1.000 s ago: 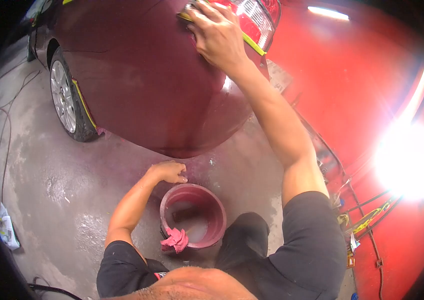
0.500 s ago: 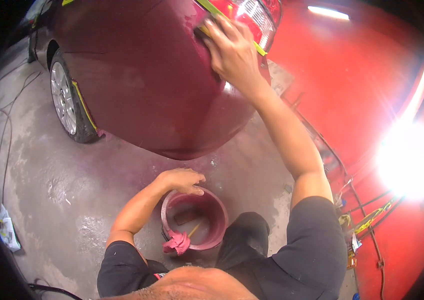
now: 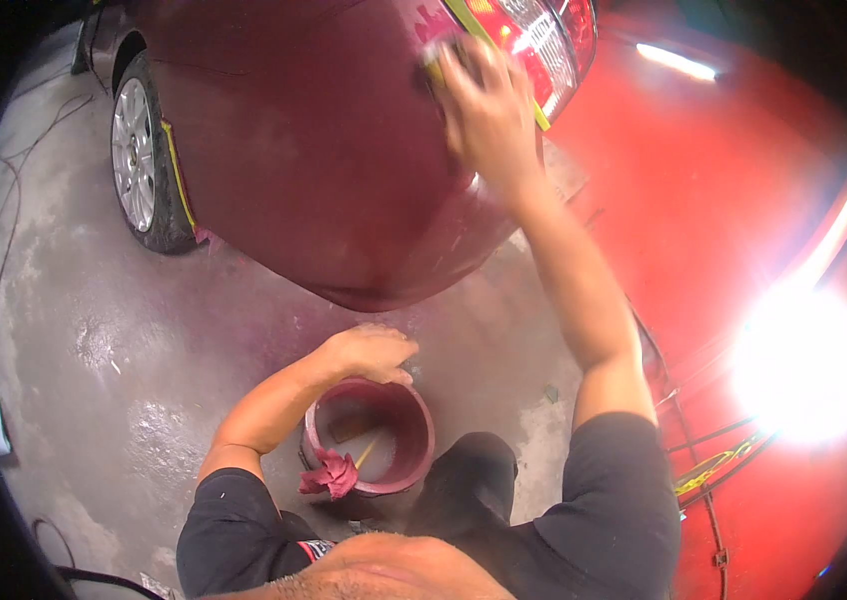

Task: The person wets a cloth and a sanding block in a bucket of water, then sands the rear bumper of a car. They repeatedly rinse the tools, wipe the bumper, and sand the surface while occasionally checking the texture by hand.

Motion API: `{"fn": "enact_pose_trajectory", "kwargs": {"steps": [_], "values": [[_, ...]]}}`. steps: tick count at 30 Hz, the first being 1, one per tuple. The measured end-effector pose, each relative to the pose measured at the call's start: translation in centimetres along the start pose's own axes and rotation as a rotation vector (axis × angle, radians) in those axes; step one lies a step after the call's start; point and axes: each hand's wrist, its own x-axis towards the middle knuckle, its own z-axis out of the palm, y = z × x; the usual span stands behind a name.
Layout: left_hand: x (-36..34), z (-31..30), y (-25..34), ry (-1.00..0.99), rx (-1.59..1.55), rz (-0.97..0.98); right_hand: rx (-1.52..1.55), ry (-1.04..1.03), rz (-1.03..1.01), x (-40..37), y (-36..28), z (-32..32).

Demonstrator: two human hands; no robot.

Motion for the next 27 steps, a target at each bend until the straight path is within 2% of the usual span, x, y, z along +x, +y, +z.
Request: {"fn": "enact_pose_trajectory", "kwargs": {"steps": [2,3,5,7,9,11,14,16,19,22,24,27], "values": [[-1.0,-0.8,0.5,0.002,-0.032,0.058,0.098,-0.060,0.066,-6.8,-2.3,-2.3],[-1.5,-1.1,1.0,-0.007,-0.073,0.117,0.086,-0.094,0.126,-7.4,-3.8,-3.1],[-2.6,-2.3,1.1,-0.001,-0.129,0.097,0.041,-0.070,0.023,-4.9,-2.7,-2.0],[-1.9,-2.3,1.0,0.005,-0.196,0.085,-0.046,-0.011,-0.039,2.0,-1.3,1.0],[-0.8,-1.7,0.9,0.011,-0.044,0.016,-0.130,-0.011,-0.022,6.9,-0.7,3.7],[-1.2,-2.2,1.4,0.035,-0.049,0.030,-0.156,0.024,-0.055,6.0,-0.8,3.1],[-2.3,-2.4,1.7,0.023,-0.058,0.089,-0.107,-0.005,-0.018,0.0,-2.6,0.6],[-2.7,-2.0,1.6,-0.017,-0.074,0.120,-0.137,0.014,-0.028,2.4,-2.0,1.5],[-2.7,-1.2,1.1,0.033,-0.107,0.135,-0.244,0.056,0.008,8.8,-0.5,5.0],[-2.9,-2.1,1.3,0.003,-0.057,0.061,-0.216,0.014,0.025,6.3,-1.4,3.1],[-3.6,-2.4,0.9,0.021,-0.079,0.110,-0.200,0.019,-0.011,4.1,-1.7,2.1],[-3.6,-2.6,1.0,0.020,-0.155,0.140,-0.188,0.028,-0.013,8.7,-0.2,4.4]]}}
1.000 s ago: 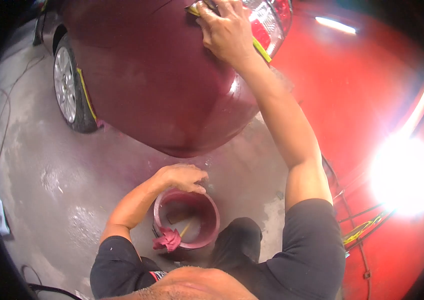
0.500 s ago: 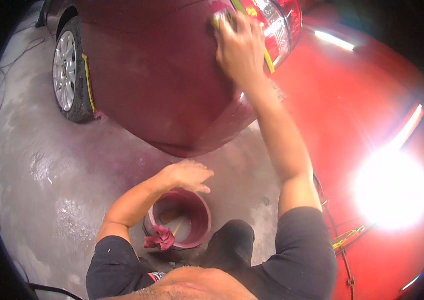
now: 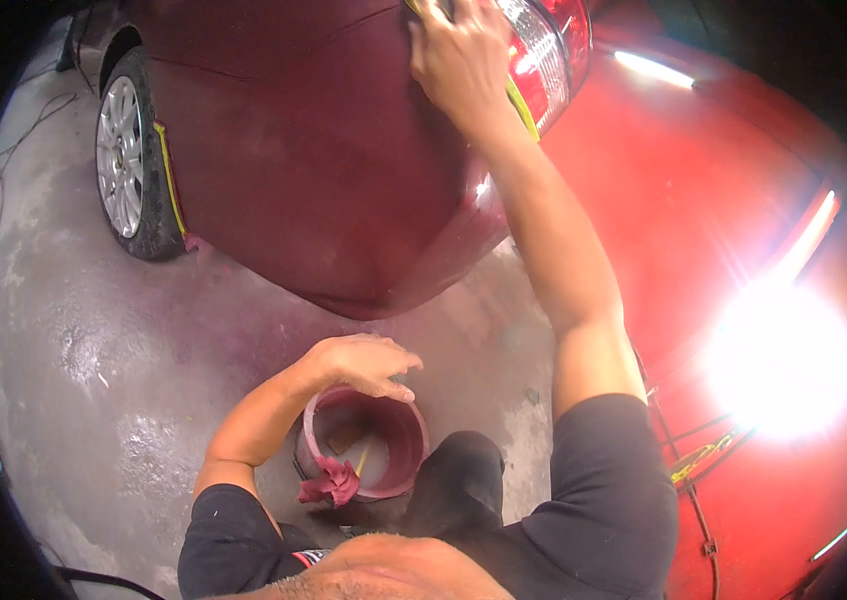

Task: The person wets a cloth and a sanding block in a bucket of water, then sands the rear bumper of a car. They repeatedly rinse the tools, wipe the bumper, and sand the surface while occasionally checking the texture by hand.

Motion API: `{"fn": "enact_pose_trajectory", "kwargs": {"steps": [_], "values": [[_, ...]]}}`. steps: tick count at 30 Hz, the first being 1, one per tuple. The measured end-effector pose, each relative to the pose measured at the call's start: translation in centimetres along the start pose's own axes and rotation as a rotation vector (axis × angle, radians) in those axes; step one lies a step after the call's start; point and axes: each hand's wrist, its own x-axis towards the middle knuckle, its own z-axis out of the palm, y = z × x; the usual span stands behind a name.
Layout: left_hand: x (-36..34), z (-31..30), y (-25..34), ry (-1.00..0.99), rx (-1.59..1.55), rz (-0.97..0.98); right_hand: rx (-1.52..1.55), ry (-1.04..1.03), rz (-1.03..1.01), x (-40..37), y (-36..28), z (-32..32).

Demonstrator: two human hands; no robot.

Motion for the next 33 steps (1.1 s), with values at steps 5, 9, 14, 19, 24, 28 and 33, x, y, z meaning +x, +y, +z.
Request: {"fn": "enact_pose_trajectory", "kwargs": {"steps": [5,9,14,19,24,28,33], "values": [[0.0,0.4,-0.5,0.006,0.080,-0.058,0.019,0.035,-0.024,-4.2,-0.7,-2.5],[0.5,0.9,0.1,0.031,-0.004,0.029,-0.010,0.052,-0.122,0.5,0.2,-0.6],[0.0,-0.3,0.9,-0.045,0.065,-0.073,0.058,0.014,-0.015,-4.3,0.0,-1.9],[0.6,0.1,0.3,0.002,-0.011,-0.006,0.041,0.006,-0.097,1.0,0.9,0.1],[0.0,-0.2,1.2,-0.011,0.061,-0.037,0.136,-0.034,-0.006,-5.0,-1.0,-3.2],[0.5,-0.1,1.0,0.047,0.002,0.025,0.055,-0.062,-0.008,0.4,0.4,-0.2],[0.3,0.1,1.0,0.045,0.068,-0.009,0.079,0.005,0.009,-4.6,-0.7,-2.4]]}}
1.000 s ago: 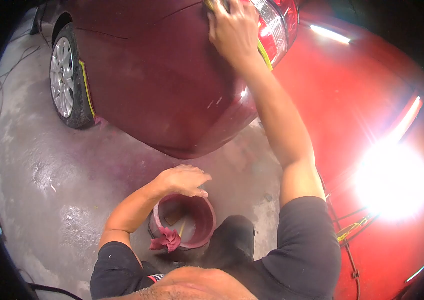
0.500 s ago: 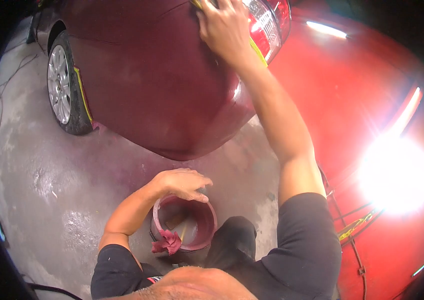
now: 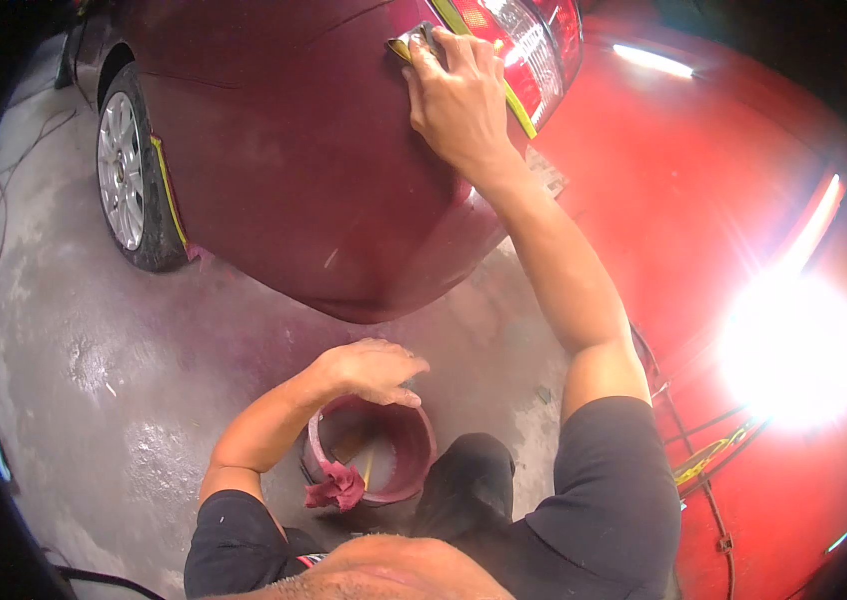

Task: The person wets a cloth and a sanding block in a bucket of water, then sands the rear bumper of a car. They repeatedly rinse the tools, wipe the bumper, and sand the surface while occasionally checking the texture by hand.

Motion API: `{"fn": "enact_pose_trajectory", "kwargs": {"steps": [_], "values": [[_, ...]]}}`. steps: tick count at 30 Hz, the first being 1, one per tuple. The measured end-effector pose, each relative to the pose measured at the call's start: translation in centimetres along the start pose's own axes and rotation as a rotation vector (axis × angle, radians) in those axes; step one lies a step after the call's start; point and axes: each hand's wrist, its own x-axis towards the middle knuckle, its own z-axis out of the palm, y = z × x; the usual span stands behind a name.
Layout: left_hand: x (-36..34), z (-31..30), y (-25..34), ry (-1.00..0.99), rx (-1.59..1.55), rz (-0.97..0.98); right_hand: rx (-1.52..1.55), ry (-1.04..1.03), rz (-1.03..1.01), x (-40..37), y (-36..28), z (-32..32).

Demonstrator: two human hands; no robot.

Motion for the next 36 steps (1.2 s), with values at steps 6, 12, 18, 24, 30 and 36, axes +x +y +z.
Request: {"fn": "enact_pose_trajectory", "kwargs": {"steps": [6,12,18,24,30,36], "values": [[0.6,0.2,0.0,-0.065,-0.057,-0.010,-0.075,-0.034,-0.002,3.9,0.7,1.6],[-0.1,-0.2,0.3,-0.024,-0.045,0.048,-0.054,-0.006,-0.022,3.9,1.4,1.8],[-0.2,0.0,0.3,-0.053,-0.023,0.024,-0.010,0.040,0.000,0.5,-0.2,-0.1],[0.4,-0.1,0.2,-0.080,-0.054,-0.006,-0.093,-0.033,-0.013,4.4,0.3,1.6],[-0.4,-1.1,0.2,-0.079,-0.054,0.025,-0.054,-0.035,0.013,2.2,0.5,0.4],[-0.3,-0.6,0.3,-0.068,-0.004,0.008,-0.032,-0.031,0.021,-0.1,0.3,-0.4]]}}
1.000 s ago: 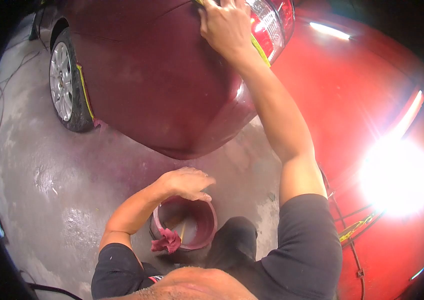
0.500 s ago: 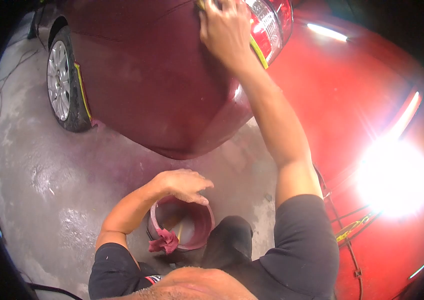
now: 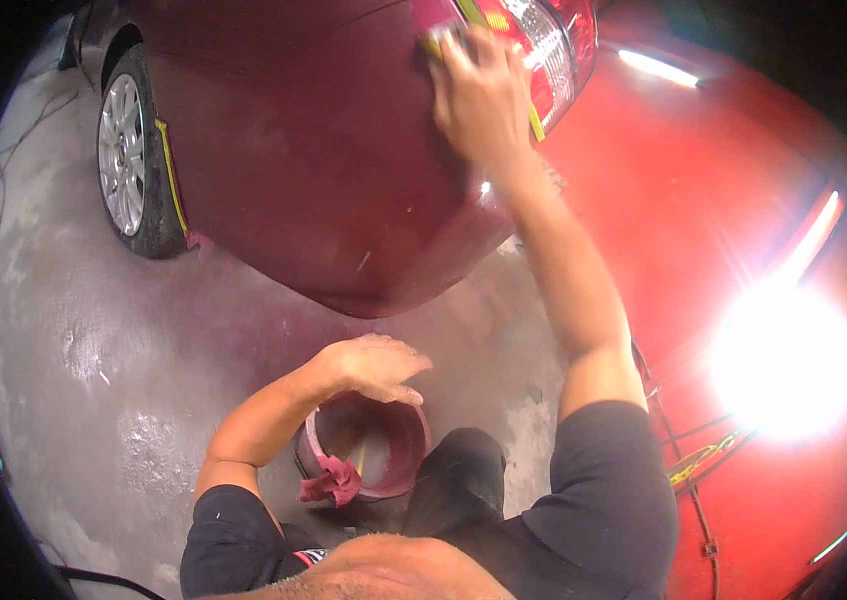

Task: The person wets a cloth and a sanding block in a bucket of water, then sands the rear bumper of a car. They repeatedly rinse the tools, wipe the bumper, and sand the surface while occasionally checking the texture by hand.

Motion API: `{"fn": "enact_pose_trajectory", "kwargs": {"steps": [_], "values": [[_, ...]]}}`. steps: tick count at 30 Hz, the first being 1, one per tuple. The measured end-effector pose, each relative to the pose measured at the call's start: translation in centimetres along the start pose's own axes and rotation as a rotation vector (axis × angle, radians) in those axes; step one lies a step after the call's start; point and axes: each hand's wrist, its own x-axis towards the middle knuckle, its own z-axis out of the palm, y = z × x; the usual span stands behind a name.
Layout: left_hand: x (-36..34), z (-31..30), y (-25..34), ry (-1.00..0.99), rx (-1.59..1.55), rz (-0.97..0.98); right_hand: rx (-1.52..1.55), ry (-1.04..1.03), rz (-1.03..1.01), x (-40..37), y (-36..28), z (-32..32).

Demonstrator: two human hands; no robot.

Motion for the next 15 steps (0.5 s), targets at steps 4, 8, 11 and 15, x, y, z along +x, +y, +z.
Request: {"fn": "enact_pose_trajectory", "kwargs": {"steps": [4,8,11,15], "values": [[-0.3,0.0,-0.4,0.037,-0.075,0.068,0.107,0.011,0.013,-0.7,1.5,-0.2],[0.5,1.0,-0.1,-0.017,-0.014,-0.017,0.149,-0.031,0.034,-3.0,0.7,-1.7],[0.5,0.9,-0.7,-0.016,-0.040,0.028,0.269,-0.092,0.147,-10.6,-1.1,-4.4],[2.0,1.3,-0.7,-0.072,-0.046,-0.027,0.262,0.117,0.079,-3.4,2.6,-0.6]]}}
